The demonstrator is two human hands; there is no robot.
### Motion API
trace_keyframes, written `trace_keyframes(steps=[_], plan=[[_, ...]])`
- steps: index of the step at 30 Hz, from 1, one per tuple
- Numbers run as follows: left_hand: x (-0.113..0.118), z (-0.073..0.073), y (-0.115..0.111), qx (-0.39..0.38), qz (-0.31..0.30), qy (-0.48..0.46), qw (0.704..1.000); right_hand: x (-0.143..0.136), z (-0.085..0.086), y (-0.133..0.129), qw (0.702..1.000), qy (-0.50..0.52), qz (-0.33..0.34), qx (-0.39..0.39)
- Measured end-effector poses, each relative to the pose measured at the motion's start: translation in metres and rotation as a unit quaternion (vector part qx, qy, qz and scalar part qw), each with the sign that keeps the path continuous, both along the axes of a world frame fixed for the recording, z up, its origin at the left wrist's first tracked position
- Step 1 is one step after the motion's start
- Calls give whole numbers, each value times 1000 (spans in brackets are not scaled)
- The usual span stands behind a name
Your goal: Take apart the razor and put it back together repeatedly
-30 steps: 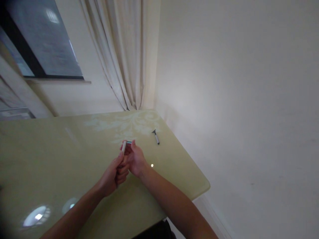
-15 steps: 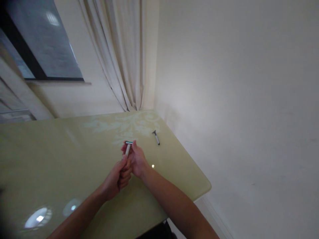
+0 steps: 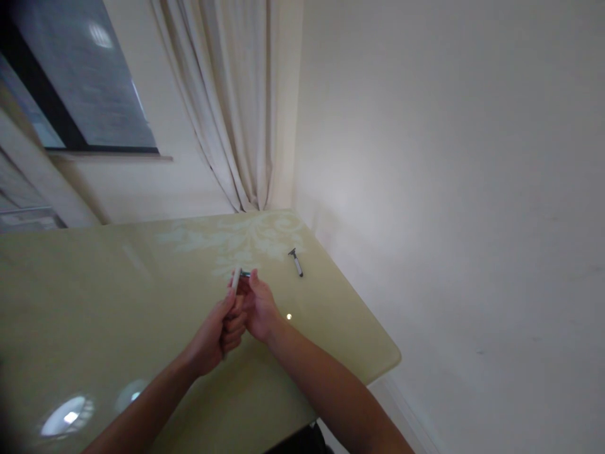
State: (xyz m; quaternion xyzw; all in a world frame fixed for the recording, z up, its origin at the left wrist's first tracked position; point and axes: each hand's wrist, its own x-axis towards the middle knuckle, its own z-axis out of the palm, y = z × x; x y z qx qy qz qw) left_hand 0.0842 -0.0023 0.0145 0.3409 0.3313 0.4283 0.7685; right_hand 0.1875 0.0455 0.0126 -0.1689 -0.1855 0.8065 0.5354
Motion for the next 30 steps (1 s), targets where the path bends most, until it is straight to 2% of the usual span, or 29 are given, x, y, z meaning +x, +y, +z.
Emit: trace_keyframes(steps=[8, 14, 21, 30], plan=[[-1, 1, -2, -1, -3, -1, 1000, 2, 1, -5, 1000, -2, -7, 17], [1, -1, -4, -6, -17, 14, 1000, 2, -1, -2, 1000, -7, -16, 0], [-1, 5, -2, -6, 3, 4, 1000, 3, 0, -5, 999, -25, 5, 25], [1, 2, -2, -4, -1, 4, 1000, 4, 0, -4, 999, -32, -7, 31]])
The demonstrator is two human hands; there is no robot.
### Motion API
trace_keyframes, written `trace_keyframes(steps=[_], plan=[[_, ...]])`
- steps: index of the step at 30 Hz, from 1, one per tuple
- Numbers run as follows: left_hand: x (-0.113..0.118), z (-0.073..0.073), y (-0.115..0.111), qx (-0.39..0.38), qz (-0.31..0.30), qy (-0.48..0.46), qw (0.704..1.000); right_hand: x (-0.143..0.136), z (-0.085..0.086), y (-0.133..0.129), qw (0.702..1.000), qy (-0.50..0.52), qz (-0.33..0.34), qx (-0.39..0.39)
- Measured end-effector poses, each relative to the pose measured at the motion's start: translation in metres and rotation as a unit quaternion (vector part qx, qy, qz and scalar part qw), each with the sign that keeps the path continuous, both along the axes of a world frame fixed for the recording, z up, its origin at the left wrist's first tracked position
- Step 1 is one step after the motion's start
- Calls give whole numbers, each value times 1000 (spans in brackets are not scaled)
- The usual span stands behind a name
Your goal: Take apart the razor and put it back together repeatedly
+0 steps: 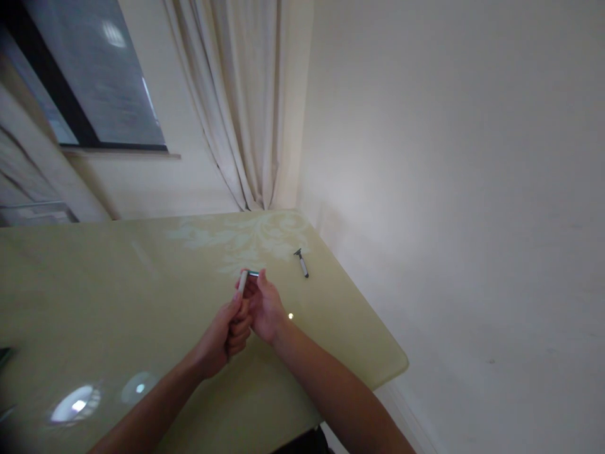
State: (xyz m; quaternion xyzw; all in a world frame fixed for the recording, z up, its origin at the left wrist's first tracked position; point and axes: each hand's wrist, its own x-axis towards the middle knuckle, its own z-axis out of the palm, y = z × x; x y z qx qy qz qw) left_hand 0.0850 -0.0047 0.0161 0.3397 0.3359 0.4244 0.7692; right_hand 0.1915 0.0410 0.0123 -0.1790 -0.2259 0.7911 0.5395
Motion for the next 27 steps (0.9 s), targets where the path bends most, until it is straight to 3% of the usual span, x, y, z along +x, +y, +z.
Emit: trace_keyframes(steps=[27], plan=[[7, -4, -1, -6, -10, -15, 1000, 1, 1, 1, 999, 12, -9, -39]])
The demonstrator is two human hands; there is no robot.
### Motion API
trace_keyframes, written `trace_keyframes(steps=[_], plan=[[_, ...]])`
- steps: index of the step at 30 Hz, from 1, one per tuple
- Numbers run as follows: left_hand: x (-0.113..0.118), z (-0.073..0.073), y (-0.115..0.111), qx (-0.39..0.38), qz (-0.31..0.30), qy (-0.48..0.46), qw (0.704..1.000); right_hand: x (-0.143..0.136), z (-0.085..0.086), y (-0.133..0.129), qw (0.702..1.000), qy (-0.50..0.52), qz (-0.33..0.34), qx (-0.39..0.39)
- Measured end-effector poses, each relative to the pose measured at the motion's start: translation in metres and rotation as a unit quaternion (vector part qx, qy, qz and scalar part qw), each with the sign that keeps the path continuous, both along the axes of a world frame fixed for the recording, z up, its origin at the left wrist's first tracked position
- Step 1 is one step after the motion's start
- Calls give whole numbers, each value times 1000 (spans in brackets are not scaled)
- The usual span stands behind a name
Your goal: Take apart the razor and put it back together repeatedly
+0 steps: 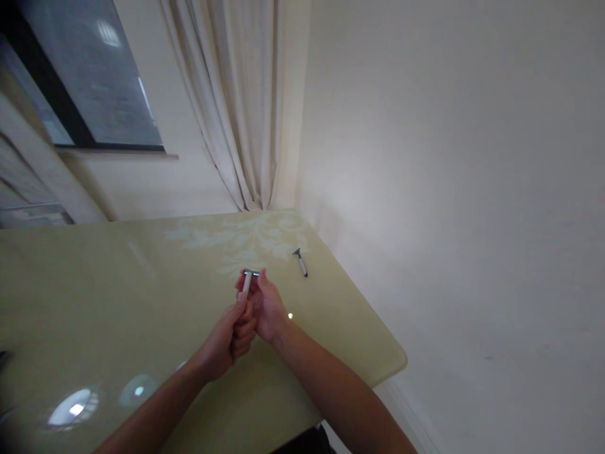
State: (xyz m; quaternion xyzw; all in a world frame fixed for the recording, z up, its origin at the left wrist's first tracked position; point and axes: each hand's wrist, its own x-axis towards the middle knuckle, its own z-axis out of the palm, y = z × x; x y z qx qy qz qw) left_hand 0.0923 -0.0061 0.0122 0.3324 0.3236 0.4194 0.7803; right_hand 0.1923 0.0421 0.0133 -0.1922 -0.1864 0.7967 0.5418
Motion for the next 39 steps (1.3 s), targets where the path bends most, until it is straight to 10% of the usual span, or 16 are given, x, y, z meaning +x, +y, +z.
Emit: trace_keyframes(steps=[39], plan=[[-3, 1, -8, -11, -13, 1, 1000, 4, -5, 1, 1000, -11, 1, 24]])
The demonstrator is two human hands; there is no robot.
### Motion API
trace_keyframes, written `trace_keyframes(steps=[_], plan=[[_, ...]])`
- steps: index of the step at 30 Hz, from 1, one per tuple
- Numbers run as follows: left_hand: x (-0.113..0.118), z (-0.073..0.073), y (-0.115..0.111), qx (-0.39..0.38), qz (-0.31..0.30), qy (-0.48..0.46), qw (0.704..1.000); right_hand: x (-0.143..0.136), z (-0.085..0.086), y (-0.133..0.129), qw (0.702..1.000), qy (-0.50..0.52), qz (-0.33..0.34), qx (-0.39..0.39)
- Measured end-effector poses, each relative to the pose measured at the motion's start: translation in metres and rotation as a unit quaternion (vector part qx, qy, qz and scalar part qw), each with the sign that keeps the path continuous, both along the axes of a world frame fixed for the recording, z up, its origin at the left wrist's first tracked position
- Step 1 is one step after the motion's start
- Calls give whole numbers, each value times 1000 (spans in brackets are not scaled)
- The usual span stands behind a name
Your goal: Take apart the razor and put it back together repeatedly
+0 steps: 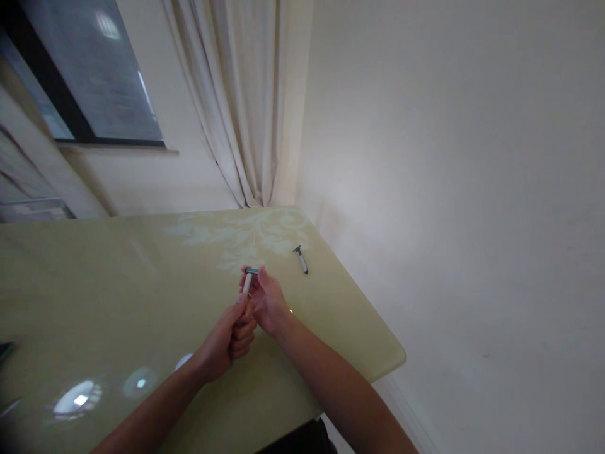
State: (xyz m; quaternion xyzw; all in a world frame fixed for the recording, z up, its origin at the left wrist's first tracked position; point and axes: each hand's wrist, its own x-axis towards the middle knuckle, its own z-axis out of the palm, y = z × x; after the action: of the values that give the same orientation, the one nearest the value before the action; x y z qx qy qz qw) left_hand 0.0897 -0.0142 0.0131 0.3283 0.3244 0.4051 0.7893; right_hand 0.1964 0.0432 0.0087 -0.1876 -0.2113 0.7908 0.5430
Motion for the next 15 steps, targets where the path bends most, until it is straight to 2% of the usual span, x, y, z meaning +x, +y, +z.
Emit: trace_keyframes(steps=[9, 15], plan=[[2, -6, -1, 4, -25, 9, 1000, -1, -1, 0, 1000, -10, -15, 12], [2, -4, -1, 0, -6, 10, 1000, -2, -1, -2, 999, -24, -5, 22]])
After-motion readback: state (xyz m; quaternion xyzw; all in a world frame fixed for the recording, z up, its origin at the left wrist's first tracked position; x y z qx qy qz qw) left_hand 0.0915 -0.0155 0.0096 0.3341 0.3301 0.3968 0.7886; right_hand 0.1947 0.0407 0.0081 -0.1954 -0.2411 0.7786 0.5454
